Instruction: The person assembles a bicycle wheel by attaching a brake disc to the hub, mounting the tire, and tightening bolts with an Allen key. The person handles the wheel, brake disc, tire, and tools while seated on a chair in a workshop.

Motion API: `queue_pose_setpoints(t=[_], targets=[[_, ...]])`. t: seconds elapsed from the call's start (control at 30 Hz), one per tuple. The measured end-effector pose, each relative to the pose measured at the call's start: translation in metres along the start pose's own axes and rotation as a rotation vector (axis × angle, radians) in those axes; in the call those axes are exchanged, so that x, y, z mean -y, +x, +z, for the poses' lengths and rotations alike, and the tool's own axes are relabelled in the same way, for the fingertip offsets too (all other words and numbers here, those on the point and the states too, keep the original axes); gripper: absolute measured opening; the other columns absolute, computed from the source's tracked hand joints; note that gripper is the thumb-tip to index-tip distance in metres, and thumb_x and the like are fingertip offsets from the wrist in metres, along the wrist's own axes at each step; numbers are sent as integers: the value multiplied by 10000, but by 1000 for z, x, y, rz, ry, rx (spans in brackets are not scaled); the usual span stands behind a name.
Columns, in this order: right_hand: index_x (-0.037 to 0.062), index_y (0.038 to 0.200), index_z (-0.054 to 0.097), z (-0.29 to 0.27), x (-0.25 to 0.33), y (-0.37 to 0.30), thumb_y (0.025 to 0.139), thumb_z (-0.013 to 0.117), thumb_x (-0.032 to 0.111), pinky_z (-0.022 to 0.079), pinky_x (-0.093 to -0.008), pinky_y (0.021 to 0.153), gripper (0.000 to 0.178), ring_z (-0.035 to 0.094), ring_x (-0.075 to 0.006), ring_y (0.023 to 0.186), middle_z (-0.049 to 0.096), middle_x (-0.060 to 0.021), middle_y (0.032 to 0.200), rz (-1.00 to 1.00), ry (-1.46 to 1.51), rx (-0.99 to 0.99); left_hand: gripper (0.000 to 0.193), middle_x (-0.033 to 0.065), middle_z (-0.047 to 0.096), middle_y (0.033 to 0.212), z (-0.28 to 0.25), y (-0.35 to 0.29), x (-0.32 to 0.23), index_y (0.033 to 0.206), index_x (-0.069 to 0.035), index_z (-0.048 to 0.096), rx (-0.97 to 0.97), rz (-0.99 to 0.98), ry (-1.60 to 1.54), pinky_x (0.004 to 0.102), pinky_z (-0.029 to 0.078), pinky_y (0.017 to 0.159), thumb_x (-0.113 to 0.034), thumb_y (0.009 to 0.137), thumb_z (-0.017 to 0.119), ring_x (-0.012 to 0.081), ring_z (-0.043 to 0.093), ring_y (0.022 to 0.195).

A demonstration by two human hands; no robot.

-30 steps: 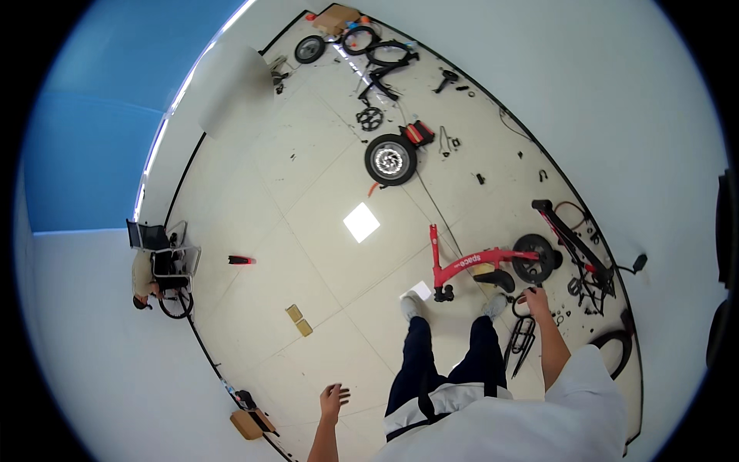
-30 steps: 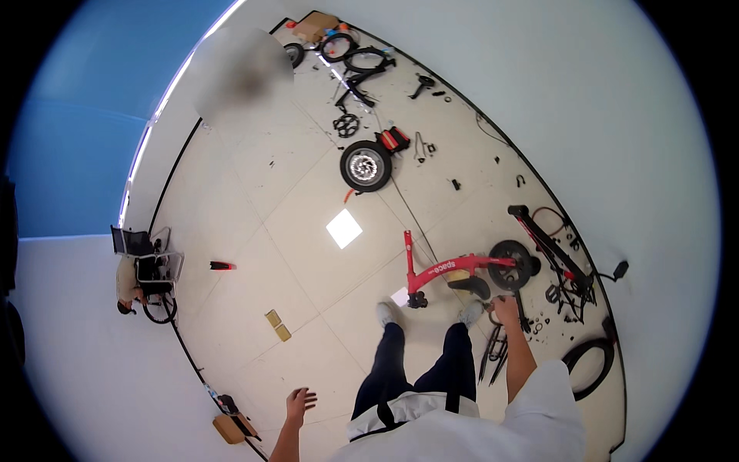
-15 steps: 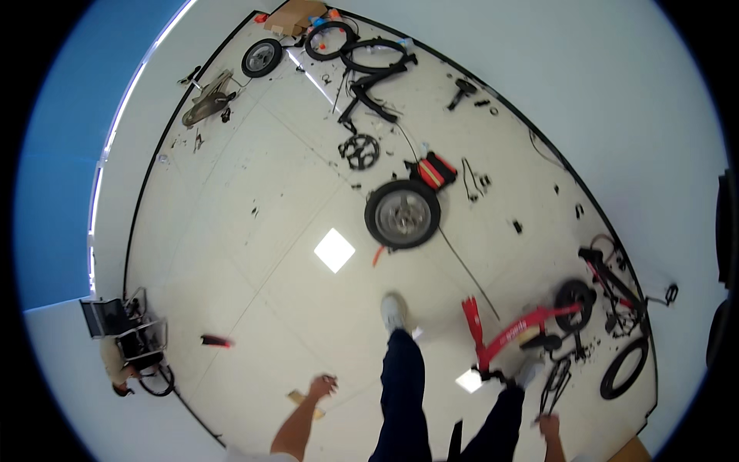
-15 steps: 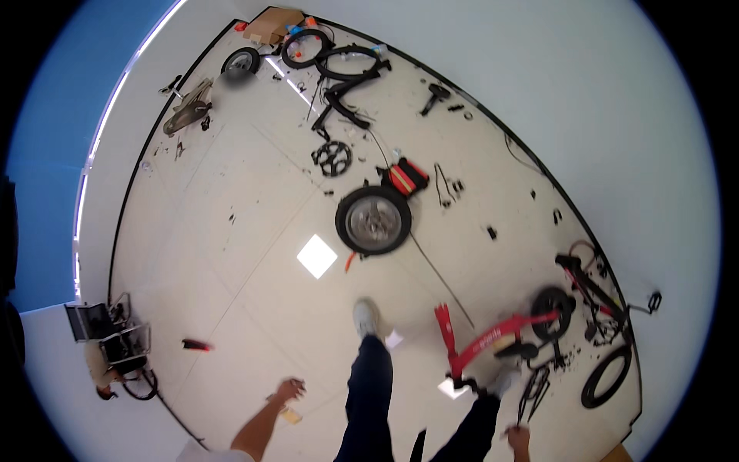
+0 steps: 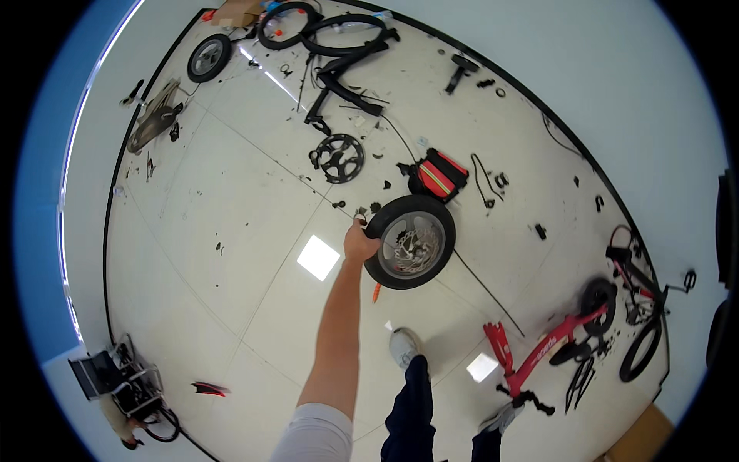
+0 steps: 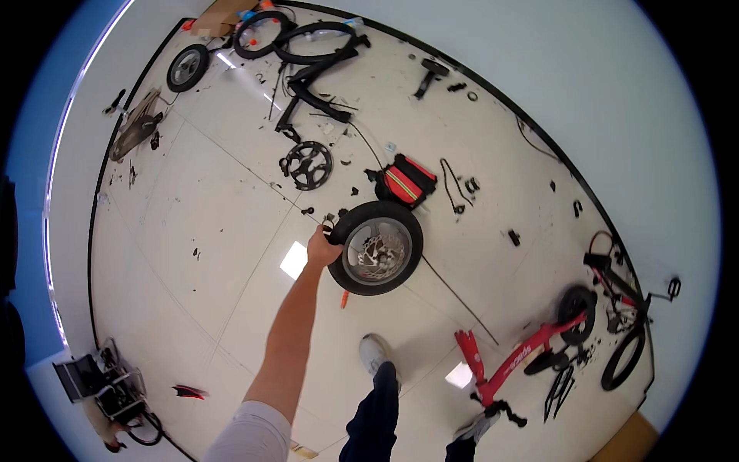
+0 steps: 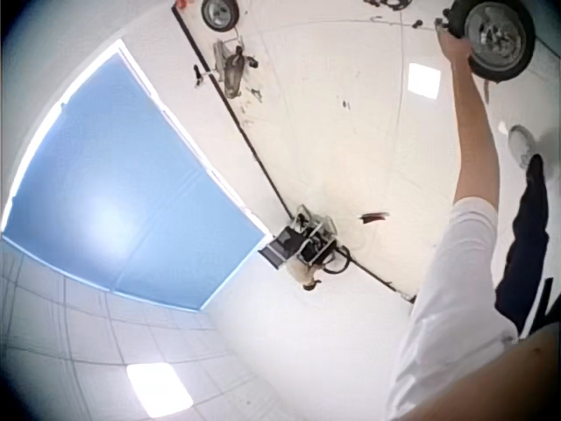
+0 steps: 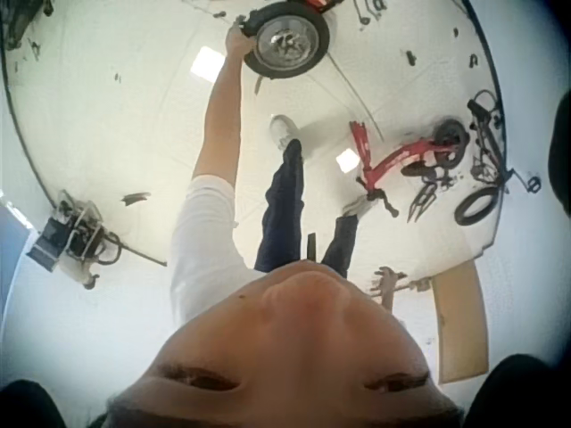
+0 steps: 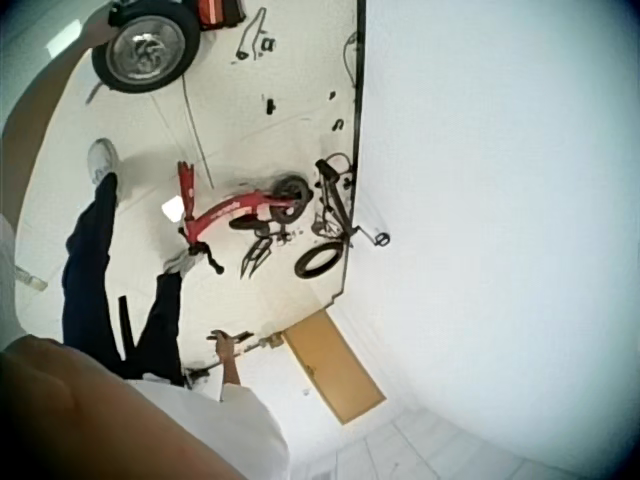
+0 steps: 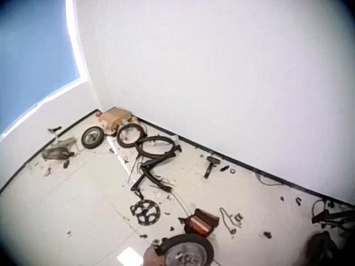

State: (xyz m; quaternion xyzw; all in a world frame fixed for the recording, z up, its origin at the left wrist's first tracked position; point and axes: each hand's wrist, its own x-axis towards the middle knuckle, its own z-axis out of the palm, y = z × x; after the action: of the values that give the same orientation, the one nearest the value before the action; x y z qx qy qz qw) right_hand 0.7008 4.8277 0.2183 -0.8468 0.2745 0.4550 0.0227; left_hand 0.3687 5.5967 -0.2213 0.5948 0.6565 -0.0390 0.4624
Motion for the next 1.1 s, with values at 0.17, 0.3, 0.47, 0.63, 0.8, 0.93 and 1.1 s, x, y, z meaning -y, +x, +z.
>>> queue_pose_setpoints(t=[0.17, 0.3, 0.47, 0.63, 0.8, 0.93, 1.1], targets=[[21, 1033, 682, -27, -30, -17, 915, 566, 279, 273, -237, 349, 307, 326, -49, 391, 734, -123, 809, -245, -169, 212, 768, 218, 699, 1037, 44, -157, 3, 1105, 25, 621, 96, -151, -108, 424, 539, 840, -481, 580, 863, 341, 683, 993], [3, 1026, 687, -85, -41, -50, 901, 523, 235, 263, -240, 348, 310, 341, -55, 384, 735, -137, 798, -370, 5, 239, 600, 213, 694, 1059, 94, -327, -68, 1136, -9, 629, -313, -153, -238, 454, 525, 876, -321, 650, 793, 378, 671, 1004], [10, 1021, 687, -200, -170, -45, 875, 518, 242, 280, -245, 347, 322, 353, -71, 379, 736, -139, 802, -370, 260, 250, 392, 196, 731, 937, 3, -531, -157, 976, -12, 722, -490, -391, -91, 449, 539, 862, -207, 640, 676, 380, 702, 924], [3, 1015, 684, -258, -368, 13, 869, 565, 281, 331, -295, 358, 335, 407, -128, 384, 735, -152, 792, -423, 399, 170, 322, 203, 725, 846, -51, -775, -151, 896, 53, 706, -603, -273, 102, 447, 552, 753, -115, 622, 679, 351, 721, 817], [26, 843, 749, -193, -502, 40, 808, 602, 154, 467, -347, 471, 198, 584, -167, 513, 683, -70, 659, -337, 429, 216, 551, 219, 678, 1143, -174, -1007, -148, 1211, 91, 598, -571, -216, 258, 418, 544, 879, -271, 817, 729, 321, 674, 1008], [-9, 912, 726, -295, -538, 105, 873, 527, 154, 507, -330, 563, 260, 656, -178, 630, 744, -83, 775, -462, 679, 58, 530, 211, 683, 1080, -132, -1073, -179, 1179, 92, 587, -592, 7, 236, 434, 544, 848, -228, 777, 719, 320, 680, 967], [-35, 861, 732, -489, -680, 142, 846, 594, 250, 551, -309, 738, 317, 728, -222, 767, 744, -103, 750, -255, 954, -81, 480, 206, 691, 968, 190, -1165, -348, 1047, 87, 627, -251, 505, 328, 440, 540, 804, -184, 665, 735, 328, 687, 905]])
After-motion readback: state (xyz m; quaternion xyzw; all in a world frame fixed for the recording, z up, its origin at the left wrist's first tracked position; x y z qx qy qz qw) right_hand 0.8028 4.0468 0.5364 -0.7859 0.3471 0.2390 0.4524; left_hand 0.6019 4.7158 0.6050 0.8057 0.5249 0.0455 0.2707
